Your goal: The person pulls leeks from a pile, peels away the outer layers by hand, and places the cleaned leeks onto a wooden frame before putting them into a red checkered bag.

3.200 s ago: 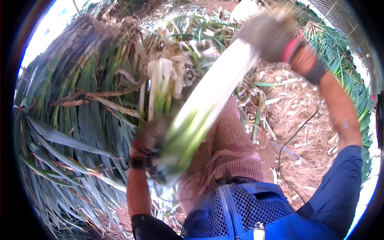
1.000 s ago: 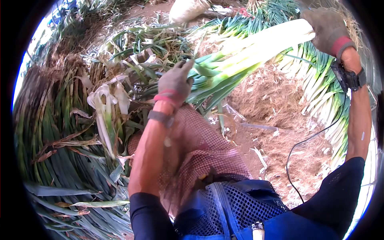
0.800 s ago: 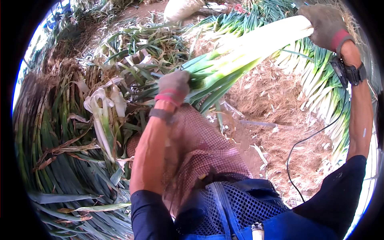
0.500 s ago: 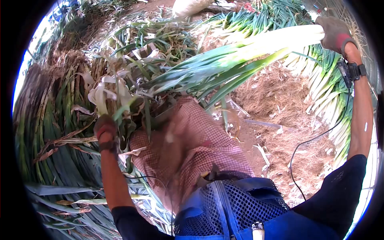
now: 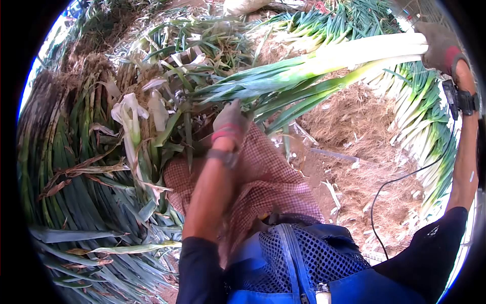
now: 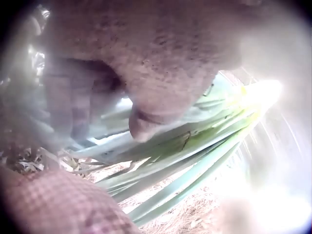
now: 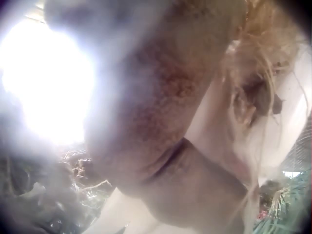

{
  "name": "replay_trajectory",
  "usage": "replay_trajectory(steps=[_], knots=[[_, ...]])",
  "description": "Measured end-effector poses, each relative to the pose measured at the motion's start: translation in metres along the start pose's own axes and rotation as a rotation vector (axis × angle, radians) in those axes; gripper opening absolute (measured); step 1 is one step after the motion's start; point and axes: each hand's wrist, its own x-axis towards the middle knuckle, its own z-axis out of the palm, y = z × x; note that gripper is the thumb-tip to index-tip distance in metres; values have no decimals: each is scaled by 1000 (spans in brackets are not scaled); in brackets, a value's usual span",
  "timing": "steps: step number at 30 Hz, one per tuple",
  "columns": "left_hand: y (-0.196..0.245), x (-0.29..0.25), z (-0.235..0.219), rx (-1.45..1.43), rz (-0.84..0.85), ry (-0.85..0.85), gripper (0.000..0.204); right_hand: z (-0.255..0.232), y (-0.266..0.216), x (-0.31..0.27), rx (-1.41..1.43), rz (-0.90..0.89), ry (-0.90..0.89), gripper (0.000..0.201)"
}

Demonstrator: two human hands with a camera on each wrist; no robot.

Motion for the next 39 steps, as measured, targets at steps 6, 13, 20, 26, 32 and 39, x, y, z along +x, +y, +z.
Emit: replay_trajectory(steps=[6, 13, 20, 26, 32, 39], knots=[[14, 36, 30, 144, -45, 181, 40, 5, 23, -3, -25, -223, 245, 42], [38, -25, 13, -43, 212, -71, 24, -23, -22, -3, -153, -175, -43, 28], [249, -128, -20, -293, 1302, -263, 18, 15, -60, 18, -95, -322, 279, 24], [194, -128, 0, 55, 799, -905, 48, 5, -75, 8, -64, -171, 45, 35], [168, -58, 44, -1084, 278, -1062, 55, -59, -75, -29, -58, -225, 36, 22], [213, -32, 41, -2303, -22, -693, 123, -122, -44, -84, 22, -168, -246, 21]])
